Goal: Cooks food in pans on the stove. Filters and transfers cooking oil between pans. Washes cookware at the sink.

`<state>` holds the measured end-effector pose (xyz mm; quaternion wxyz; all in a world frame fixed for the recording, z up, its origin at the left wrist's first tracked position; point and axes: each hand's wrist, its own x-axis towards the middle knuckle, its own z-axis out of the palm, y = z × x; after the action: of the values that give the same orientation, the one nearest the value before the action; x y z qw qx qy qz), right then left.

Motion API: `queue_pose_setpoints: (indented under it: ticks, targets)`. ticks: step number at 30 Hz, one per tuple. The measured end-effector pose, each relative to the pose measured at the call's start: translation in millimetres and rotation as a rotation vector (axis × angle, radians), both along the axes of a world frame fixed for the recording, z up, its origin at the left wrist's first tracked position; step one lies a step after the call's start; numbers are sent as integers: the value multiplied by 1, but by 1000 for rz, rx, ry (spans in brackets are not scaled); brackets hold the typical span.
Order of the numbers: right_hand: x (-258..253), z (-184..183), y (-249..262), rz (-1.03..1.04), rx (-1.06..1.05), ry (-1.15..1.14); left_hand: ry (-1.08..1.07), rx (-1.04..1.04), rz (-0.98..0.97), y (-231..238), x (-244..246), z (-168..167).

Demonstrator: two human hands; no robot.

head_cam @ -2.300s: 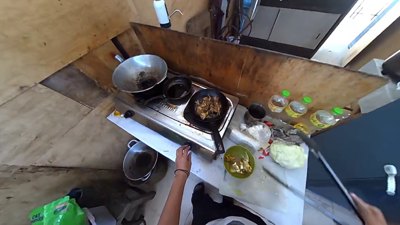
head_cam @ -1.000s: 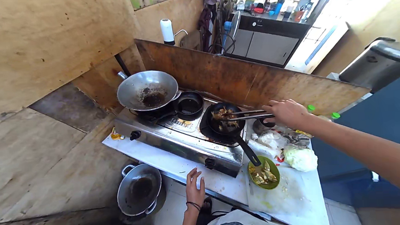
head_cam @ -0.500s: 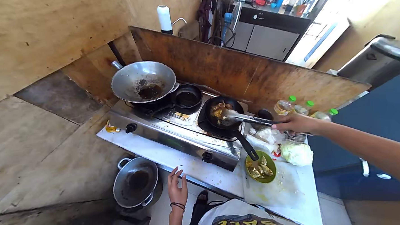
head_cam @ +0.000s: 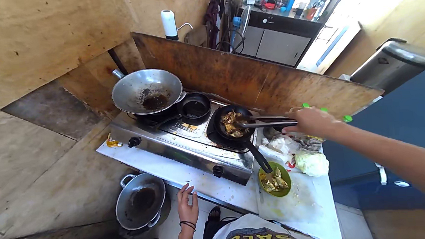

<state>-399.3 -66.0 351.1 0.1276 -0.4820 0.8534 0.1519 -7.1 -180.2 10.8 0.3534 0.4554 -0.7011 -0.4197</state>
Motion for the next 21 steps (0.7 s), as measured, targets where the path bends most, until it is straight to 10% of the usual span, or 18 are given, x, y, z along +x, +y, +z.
queue_pose_setpoints:
  ticks: [9,21]
  targets:
    - [-9,11,-16,113,-21,199,0,-32,23,-8,9,-3]
    - [-21,1,-55,801,-140,712,-57,-73,5,-14,13,-7]
